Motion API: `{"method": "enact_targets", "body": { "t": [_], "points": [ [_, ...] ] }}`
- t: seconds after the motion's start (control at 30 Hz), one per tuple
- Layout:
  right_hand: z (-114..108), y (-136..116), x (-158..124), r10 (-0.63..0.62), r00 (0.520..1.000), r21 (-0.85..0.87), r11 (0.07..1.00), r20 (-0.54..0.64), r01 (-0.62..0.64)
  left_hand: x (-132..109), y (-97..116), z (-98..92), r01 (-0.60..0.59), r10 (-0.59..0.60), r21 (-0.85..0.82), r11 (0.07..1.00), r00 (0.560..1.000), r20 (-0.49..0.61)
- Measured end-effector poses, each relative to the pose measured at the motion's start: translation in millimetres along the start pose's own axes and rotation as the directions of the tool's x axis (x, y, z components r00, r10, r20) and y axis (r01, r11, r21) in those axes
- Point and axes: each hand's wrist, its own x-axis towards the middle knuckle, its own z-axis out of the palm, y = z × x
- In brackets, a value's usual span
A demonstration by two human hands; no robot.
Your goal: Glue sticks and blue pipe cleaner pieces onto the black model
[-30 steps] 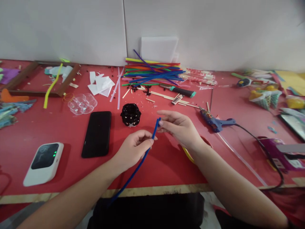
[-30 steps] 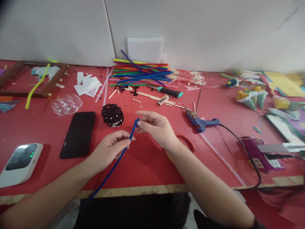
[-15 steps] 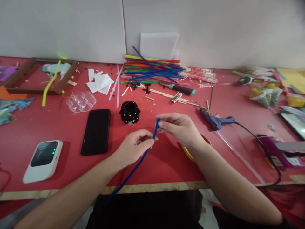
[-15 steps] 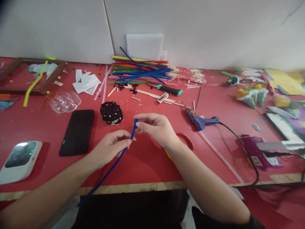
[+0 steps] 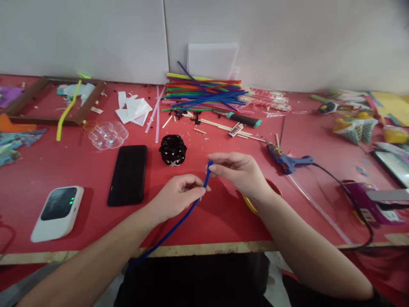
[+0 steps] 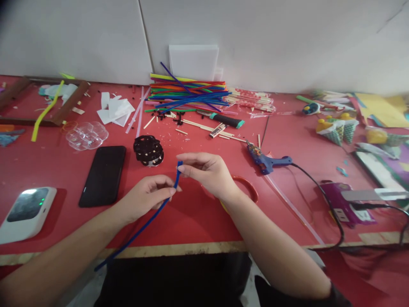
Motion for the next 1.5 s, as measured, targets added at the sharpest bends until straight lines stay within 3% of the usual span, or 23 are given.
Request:
{"method": "enact_targets", "body": {
  "t": [0.17,0.33,0.43,0.7,1.17,1.33,1.43,1.5],
  "points": [
    [-2,1,-1,0.006,1.0,-0.013,1.0,-0.002,-0.006,1,-1,1.0,0.004,-0.004,-0.039,0.999,1.0,-0.011],
    [4,4,-4,-0.003,0.999,-0.002,1.0,0.035,0.003,6,-1,-3.5,-0.004,-0.069,-0.436,0.9,0.986,-0.152],
    [9,7,-7,-0.002,0.999,0.032,0.999,0.038,0.001,8,0,-7.5,0.02,-0.099,-0.556,0.831,0.989,-0.113],
    [17,8,-12,-0.01,0.999,-0.014,1.0,0.054,0.01,9,-4,-12.3,0.158,-0.201,-0.591,0.791,0.979,-0.008],
    [15,8,-14,-0.058,0.988,-0.04,0.997,0.142,0.064,5,0,-8.6,0.091,-0.096,-0.627,0.774,0.995,0.025],
    [13,3,-13,-0.051,0.973,0.093,0.995,0.224,0.031,1,3,-10.5,0.16,-0.062,-0.626,0.763,0.983,0.175],
    [11,-1,-12,-0.067,0.96,0.075,0.996,0.271,0.048,-2,6,-11.8,0.247,-0.083,-0.63,0.736,0.957,0.277],
    [9,-2,-11,-0.096,0.956,0.038,0.995,0.276,0.089,-2,7,-11.5,0.266,-0.099,-0.629,0.731,0.952,0.288]
  ]
}}
